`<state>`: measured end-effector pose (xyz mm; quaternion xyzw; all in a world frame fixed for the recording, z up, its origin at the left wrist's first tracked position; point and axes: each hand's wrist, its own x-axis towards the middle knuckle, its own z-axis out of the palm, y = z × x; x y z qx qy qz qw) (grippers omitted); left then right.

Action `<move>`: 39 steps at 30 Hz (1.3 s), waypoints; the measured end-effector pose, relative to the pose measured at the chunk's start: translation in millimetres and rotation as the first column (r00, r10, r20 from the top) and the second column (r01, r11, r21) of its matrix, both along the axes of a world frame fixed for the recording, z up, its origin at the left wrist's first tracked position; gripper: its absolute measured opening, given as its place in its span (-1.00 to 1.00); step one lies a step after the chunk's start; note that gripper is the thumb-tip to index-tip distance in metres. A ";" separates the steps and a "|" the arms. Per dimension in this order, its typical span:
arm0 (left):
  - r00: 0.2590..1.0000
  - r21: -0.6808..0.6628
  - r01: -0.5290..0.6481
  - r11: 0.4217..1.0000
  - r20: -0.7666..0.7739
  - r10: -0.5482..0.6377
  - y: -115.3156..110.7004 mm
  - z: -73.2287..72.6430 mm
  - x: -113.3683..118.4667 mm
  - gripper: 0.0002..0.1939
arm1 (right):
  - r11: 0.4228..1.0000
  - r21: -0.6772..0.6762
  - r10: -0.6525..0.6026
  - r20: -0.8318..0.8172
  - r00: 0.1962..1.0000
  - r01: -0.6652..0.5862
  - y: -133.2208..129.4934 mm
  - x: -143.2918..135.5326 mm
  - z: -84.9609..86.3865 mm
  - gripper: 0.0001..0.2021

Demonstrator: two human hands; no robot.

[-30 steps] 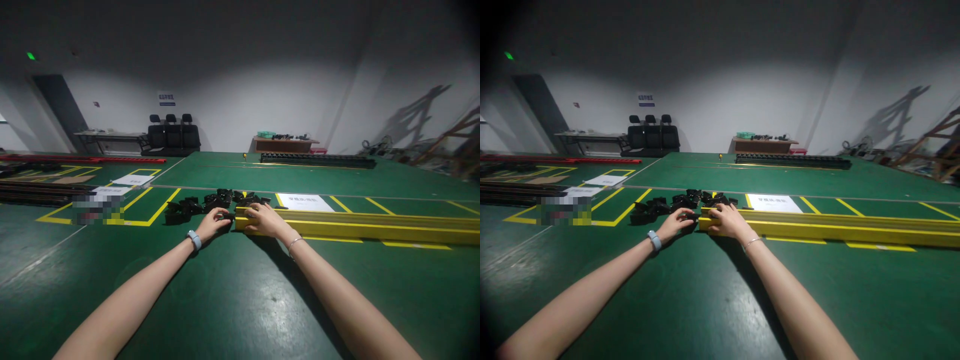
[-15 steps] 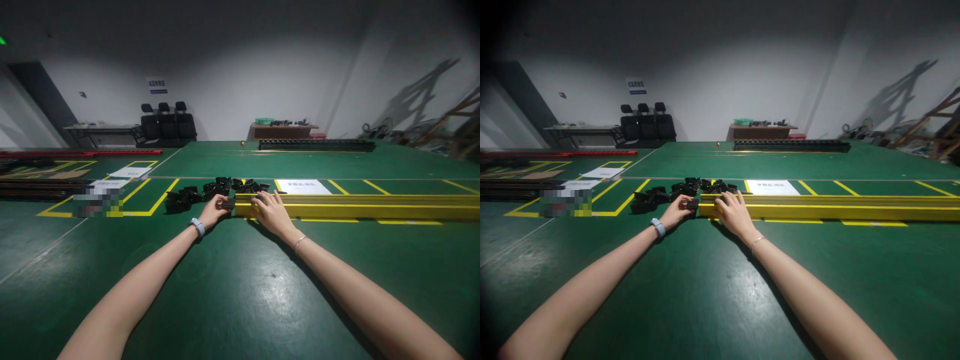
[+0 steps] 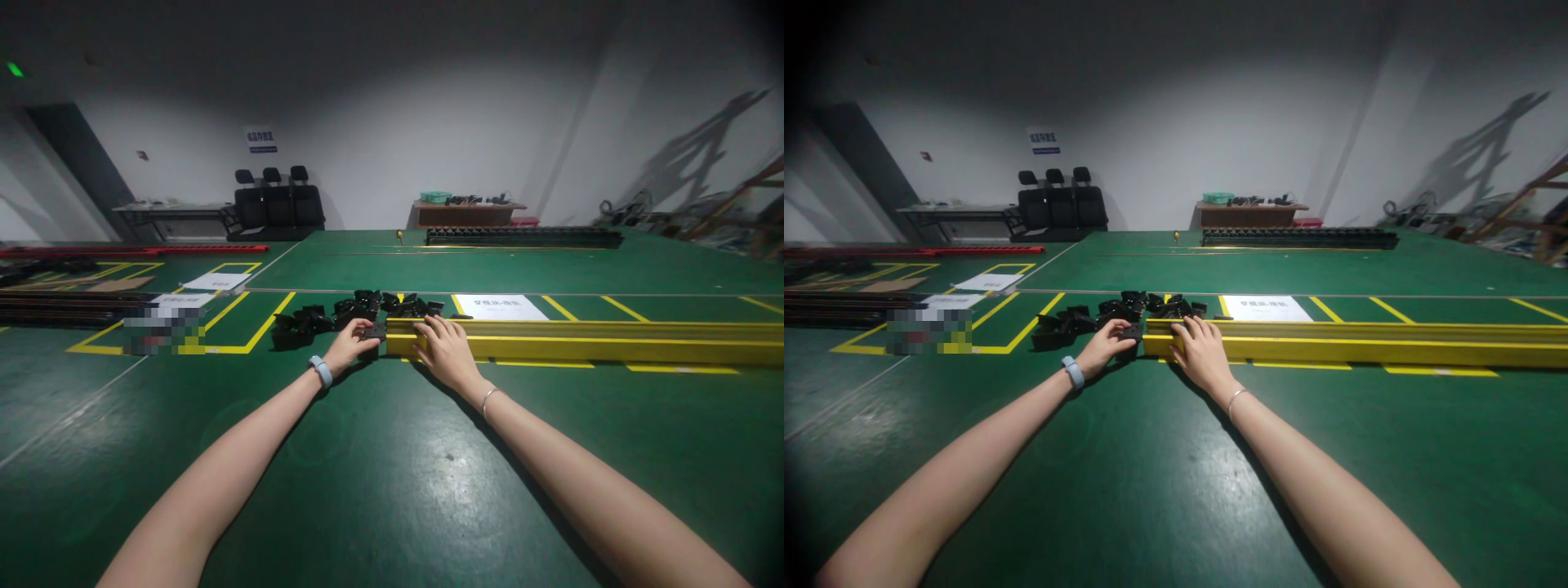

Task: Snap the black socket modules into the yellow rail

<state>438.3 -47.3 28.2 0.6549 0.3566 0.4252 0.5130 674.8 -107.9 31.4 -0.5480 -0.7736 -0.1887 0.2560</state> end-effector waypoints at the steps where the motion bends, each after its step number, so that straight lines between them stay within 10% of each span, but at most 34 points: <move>1: 1.000 -0.008 0.007 1.000 0.004 -0.006 0.4 0.2 0.2 -0.51 | 1.000 0.000 0.004 -0.003 1.000 -0.004 -0.4 0.0 0.4 -0.61; 39: 0.968 -0.158 -0.040 0.987 0.239 0.078 5.5 -10.3 15.3 -0.41 | 0.993 0.100 0.075 -0.124 0.989 -0.063 2.2 -0.7 -2.5 -0.48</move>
